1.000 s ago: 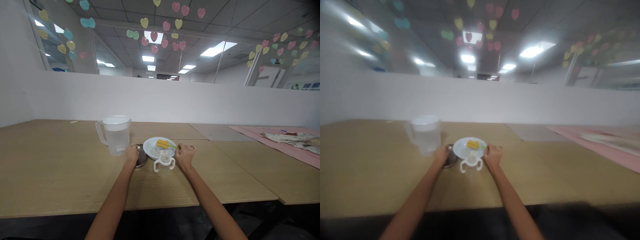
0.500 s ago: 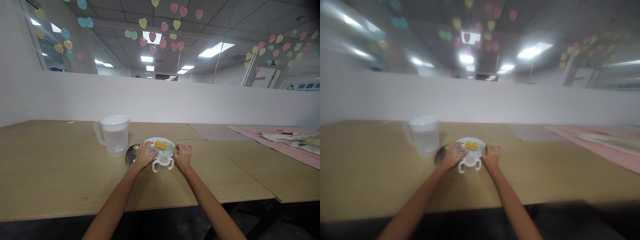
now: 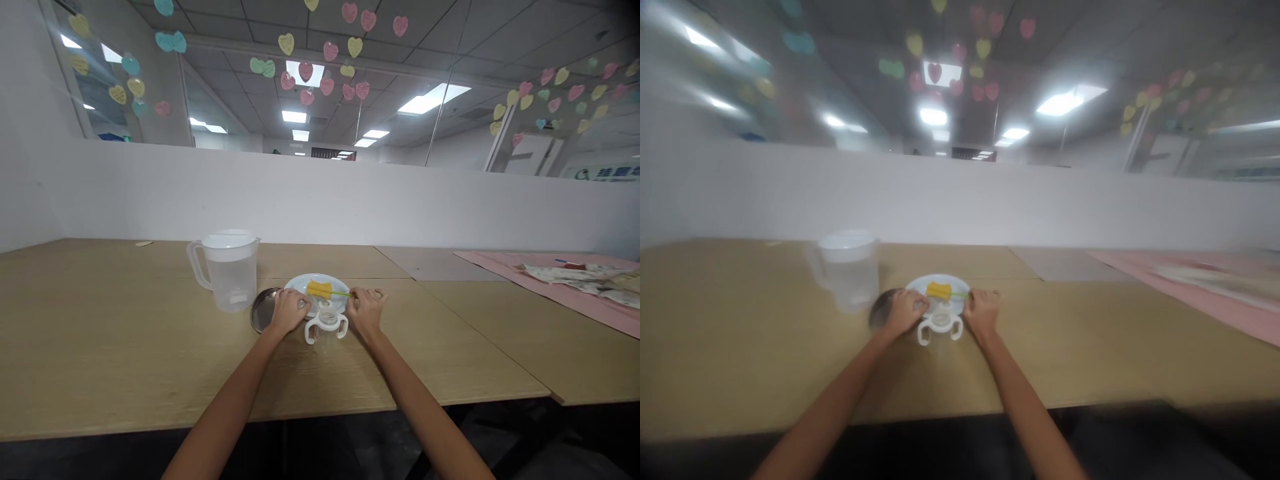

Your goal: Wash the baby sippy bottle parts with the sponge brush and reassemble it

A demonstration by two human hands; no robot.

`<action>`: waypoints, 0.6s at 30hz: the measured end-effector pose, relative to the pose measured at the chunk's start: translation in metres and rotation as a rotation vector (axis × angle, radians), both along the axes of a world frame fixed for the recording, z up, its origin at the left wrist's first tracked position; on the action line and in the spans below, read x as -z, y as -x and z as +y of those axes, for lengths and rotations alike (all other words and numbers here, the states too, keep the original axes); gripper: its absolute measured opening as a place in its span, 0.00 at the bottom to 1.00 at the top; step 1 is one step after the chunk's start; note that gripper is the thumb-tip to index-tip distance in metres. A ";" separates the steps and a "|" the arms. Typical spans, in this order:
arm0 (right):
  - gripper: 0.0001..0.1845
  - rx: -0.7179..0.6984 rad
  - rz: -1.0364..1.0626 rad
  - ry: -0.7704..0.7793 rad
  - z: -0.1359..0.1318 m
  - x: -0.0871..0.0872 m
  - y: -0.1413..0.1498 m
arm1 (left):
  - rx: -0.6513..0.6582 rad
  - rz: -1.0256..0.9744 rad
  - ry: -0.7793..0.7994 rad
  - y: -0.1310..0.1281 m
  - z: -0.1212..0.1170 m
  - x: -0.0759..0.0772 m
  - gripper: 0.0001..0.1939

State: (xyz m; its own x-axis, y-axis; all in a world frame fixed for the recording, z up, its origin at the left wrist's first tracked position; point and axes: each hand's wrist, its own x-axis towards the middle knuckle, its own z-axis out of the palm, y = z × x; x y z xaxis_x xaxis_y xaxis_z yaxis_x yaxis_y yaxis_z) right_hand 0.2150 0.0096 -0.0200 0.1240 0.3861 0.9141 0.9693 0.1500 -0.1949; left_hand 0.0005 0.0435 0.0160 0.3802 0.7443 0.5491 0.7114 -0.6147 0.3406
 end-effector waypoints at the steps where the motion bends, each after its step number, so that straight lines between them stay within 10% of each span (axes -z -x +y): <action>1: 0.07 -0.002 0.005 -0.004 0.000 0.000 0.000 | 0.001 -0.033 -0.021 0.001 0.000 -0.001 0.10; 18: 0.15 -0.131 0.021 -0.158 -0.010 -0.002 0.003 | -0.092 -0.419 -0.174 0.008 0.016 0.008 0.25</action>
State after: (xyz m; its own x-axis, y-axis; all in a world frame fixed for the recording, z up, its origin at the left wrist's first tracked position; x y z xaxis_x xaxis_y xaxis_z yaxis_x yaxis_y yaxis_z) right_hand 0.2124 -0.0008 -0.0177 0.1021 0.2518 0.9624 0.9355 0.3047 -0.1790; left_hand -0.0074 0.0592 0.0075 0.0351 0.6481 0.7608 0.5888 -0.6285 0.5082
